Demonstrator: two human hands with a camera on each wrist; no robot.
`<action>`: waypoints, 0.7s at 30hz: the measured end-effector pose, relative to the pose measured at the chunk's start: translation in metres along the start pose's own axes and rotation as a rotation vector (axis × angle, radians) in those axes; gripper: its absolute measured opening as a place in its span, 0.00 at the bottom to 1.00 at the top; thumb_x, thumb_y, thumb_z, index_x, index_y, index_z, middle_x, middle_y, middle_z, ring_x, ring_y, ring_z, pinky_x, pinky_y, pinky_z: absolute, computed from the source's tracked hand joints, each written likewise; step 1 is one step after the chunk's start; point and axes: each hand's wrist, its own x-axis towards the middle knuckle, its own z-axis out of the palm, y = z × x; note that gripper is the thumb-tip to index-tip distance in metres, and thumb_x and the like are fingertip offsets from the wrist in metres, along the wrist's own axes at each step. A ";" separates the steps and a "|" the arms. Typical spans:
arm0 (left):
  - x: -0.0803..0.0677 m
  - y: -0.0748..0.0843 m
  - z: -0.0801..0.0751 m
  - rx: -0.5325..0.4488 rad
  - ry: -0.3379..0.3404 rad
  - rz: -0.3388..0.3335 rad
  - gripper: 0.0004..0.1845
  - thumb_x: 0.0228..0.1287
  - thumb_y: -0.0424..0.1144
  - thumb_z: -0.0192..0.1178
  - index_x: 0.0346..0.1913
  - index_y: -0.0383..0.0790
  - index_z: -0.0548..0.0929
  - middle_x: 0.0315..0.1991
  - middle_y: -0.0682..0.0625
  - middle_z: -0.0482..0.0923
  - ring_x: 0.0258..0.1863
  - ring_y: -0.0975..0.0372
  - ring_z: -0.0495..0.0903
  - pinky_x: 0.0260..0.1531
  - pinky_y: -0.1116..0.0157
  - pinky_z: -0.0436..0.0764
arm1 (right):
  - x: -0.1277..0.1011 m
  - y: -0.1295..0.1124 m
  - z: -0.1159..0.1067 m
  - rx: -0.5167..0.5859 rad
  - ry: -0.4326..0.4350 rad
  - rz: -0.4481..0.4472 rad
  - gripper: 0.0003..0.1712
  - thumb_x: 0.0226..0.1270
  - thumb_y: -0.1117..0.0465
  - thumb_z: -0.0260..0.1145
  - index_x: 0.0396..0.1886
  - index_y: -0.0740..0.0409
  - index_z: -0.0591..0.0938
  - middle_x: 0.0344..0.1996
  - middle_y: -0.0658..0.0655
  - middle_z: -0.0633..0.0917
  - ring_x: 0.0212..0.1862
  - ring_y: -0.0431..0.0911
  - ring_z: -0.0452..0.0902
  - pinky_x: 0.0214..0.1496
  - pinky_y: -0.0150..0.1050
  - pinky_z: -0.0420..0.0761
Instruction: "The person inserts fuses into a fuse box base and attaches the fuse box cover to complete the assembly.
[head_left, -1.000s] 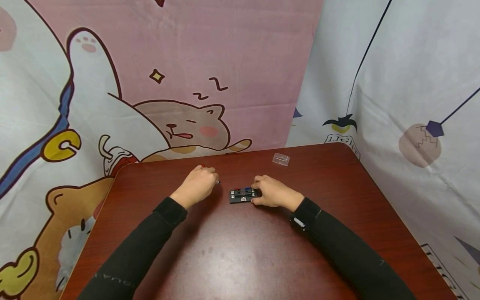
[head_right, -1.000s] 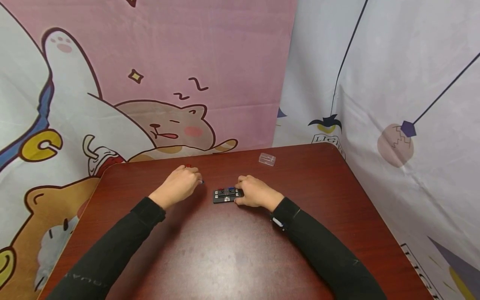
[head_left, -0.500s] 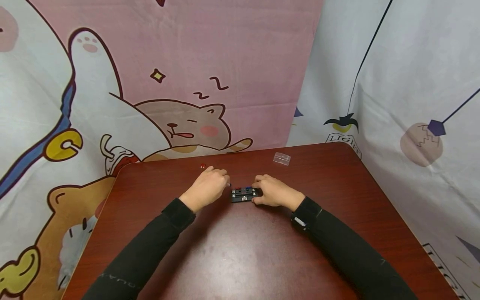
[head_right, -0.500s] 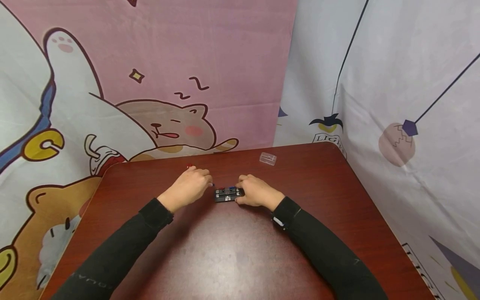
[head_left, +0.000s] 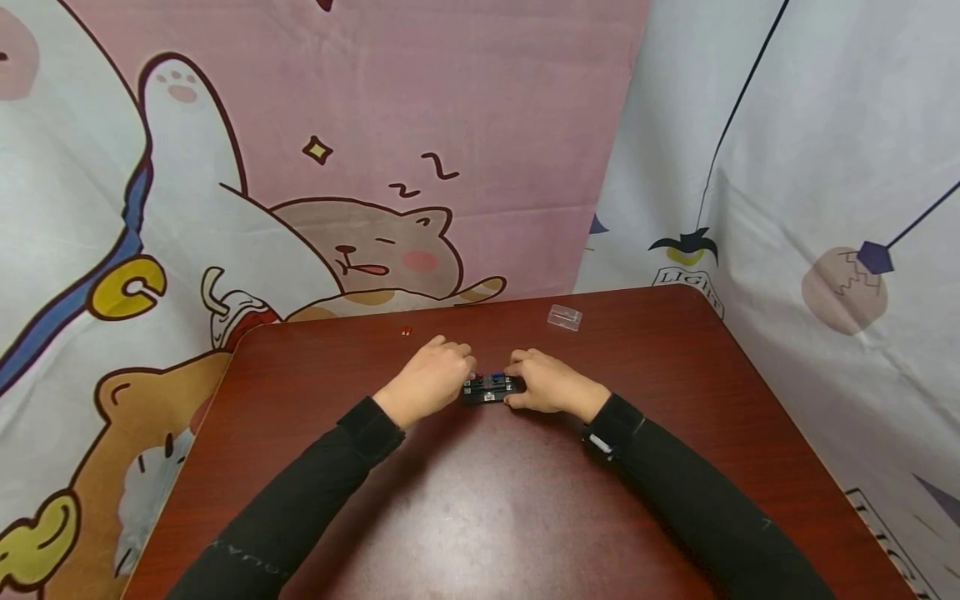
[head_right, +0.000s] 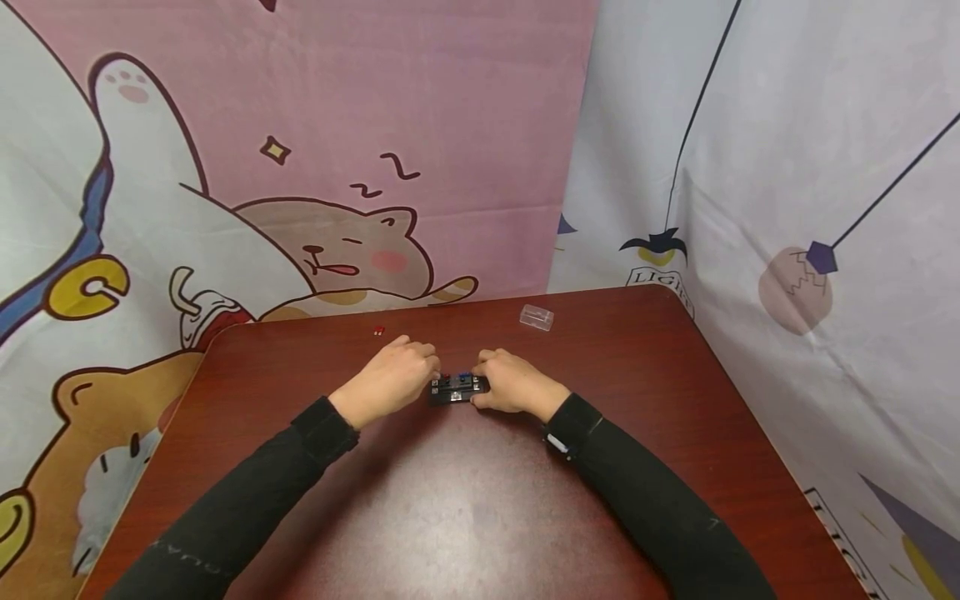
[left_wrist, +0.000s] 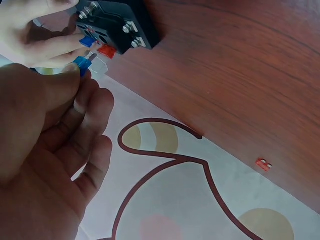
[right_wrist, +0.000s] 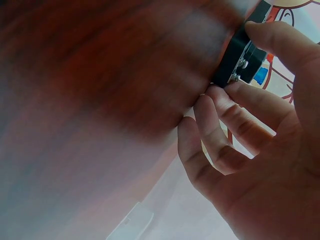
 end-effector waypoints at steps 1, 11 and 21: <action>0.000 0.001 0.000 -0.003 -0.005 0.003 0.03 0.74 0.40 0.75 0.44 0.44 0.94 0.37 0.52 0.87 0.38 0.59 0.87 0.41 0.60 0.76 | 0.000 0.000 0.000 -0.001 0.000 0.000 0.33 0.72 0.43 0.78 0.68 0.58 0.87 0.54 0.51 0.83 0.53 0.45 0.77 0.58 0.44 0.83; 0.003 0.007 0.003 0.001 -0.041 0.013 0.07 0.72 0.42 0.76 0.47 0.45 0.95 0.39 0.52 0.88 0.40 0.59 0.87 0.42 0.60 0.76 | -0.001 0.000 0.001 0.003 0.007 -0.001 0.32 0.72 0.45 0.78 0.68 0.58 0.88 0.54 0.52 0.83 0.53 0.46 0.77 0.58 0.45 0.82; 0.004 0.008 0.010 0.013 -0.027 0.021 0.06 0.74 0.43 0.75 0.46 0.46 0.95 0.37 0.52 0.88 0.38 0.60 0.87 0.40 0.61 0.75 | -0.001 0.000 0.001 -0.006 0.011 -0.007 0.32 0.72 0.45 0.78 0.67 0.58 0.88 0.53 0.51 0.83 0.52 0.46 0.78 0.57 0.45 0.82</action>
